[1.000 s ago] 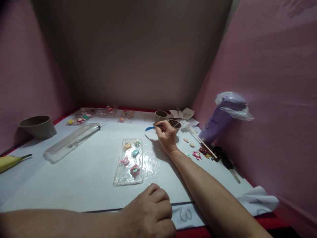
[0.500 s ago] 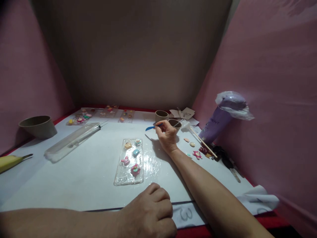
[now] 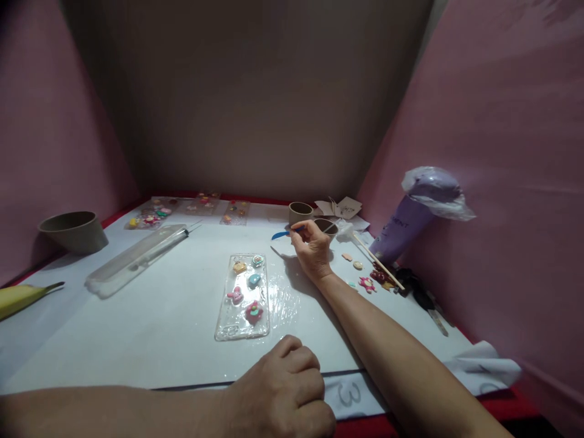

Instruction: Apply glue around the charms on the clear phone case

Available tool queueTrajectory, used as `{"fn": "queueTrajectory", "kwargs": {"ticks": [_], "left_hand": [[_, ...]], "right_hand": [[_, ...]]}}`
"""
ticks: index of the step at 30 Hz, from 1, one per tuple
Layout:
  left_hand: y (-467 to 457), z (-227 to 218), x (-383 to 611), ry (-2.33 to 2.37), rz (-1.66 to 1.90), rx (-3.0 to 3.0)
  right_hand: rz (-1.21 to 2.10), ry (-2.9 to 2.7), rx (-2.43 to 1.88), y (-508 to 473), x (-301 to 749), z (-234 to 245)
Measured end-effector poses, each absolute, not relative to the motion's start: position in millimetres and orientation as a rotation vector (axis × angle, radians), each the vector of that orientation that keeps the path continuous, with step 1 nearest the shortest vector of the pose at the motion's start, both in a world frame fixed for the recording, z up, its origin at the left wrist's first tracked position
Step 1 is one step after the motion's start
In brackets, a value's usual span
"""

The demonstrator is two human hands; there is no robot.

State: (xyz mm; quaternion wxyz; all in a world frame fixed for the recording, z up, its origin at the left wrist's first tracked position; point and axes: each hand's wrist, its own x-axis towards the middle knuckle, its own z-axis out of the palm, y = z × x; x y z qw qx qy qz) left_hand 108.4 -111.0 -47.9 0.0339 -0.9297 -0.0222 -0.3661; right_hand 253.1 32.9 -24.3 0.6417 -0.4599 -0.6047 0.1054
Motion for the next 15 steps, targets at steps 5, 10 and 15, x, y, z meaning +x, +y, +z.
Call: {"fn": "queueTrajectory", "kwargs": {"ticks": [5, 10, 15], "left_hand": [[-112.2, -50.5, 113.8, -0.078, -1.385, -2.732], [-110.5, -56.8, 119.6, -0.035, -1.496, -2.577], [-110.6, -52.9, 124.3, -0.059, -1.667, -2.406]], "right_hand": [[0.291, -1.336, -1.032, 31.8, 250.4, -22.2], [0.284, -1.323, -1.048, 33.2, 250.7, -23.4], [0.261, -1.328, -1.06, 33.4, 252.2, -24.0]]}}
